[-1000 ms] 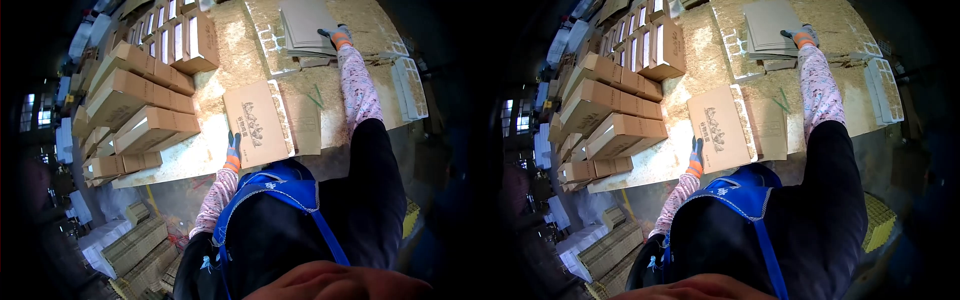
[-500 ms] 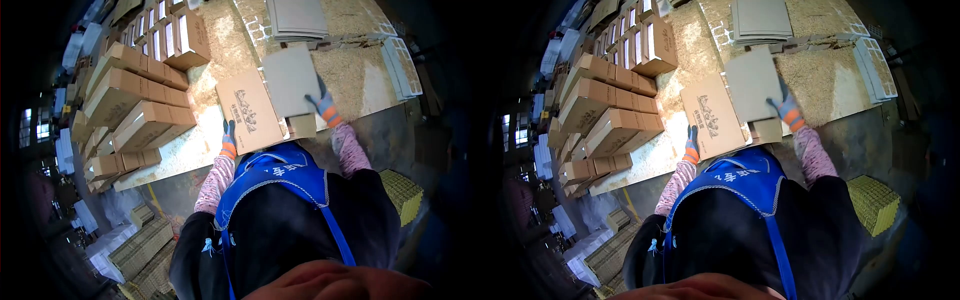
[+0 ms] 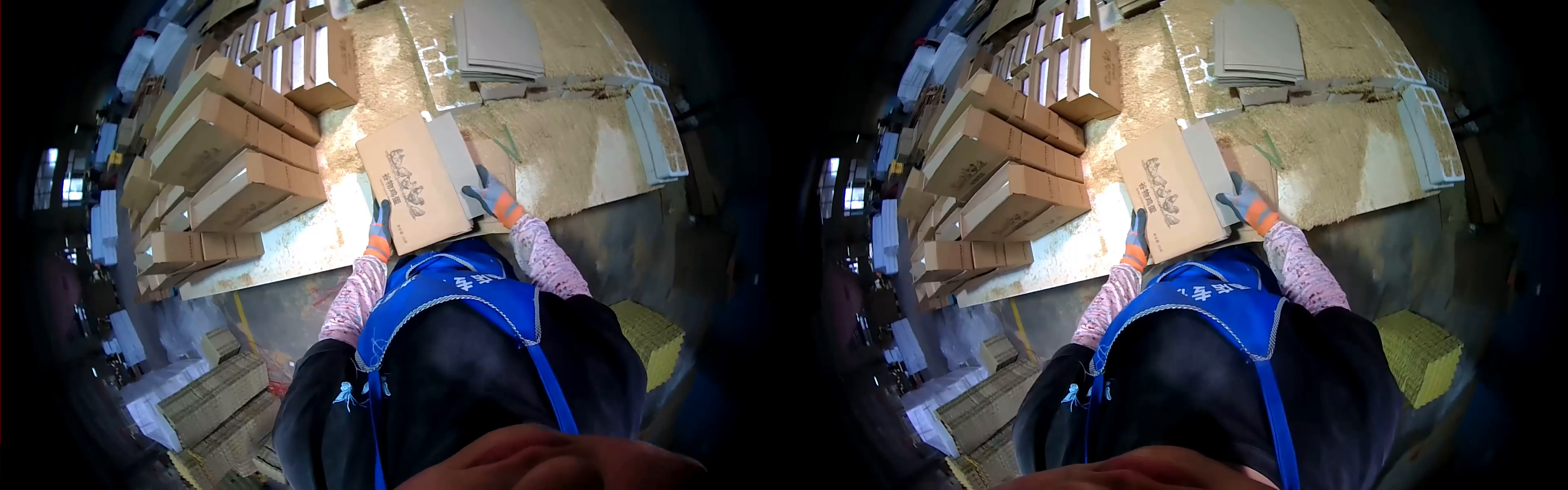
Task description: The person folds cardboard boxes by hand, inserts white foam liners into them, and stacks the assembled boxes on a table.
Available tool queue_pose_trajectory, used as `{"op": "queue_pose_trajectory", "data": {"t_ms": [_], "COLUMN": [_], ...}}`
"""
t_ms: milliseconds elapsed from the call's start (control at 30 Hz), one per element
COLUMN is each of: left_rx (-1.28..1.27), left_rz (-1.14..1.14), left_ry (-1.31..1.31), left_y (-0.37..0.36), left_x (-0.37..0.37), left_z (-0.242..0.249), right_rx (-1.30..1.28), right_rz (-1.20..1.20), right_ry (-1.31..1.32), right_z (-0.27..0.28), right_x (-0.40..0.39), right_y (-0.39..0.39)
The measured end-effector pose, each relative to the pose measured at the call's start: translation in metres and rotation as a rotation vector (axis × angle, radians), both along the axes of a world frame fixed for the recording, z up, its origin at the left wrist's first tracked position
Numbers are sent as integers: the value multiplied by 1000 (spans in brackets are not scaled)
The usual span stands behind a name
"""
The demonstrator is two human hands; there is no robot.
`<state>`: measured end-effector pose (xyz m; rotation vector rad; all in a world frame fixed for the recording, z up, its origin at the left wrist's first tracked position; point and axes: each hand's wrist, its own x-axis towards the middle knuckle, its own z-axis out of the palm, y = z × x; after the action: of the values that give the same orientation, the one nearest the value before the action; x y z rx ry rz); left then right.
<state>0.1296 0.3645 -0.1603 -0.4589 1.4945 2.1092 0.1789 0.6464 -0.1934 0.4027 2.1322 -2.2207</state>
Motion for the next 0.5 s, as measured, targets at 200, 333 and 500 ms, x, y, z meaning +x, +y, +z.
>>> {"op": "queue_pose_trajectory", "data": {"t_ms": [200,333,500], "left_rx": [-751,-445,-395], "left_rz": [-587,-673,-1049], "left_ry": [935,1293,73], "left_y": [22,61,82], "left_x": [16,12,14], "left_z": [-30,-48,5], "right_rx": [1097,1235,1267], "right_rz": [465,535,674], "right_ry": [17,271,220], "right_z": [183,208,147], "right_x": [-11,-14,-14], "right_y": [5,-10,-16]}}
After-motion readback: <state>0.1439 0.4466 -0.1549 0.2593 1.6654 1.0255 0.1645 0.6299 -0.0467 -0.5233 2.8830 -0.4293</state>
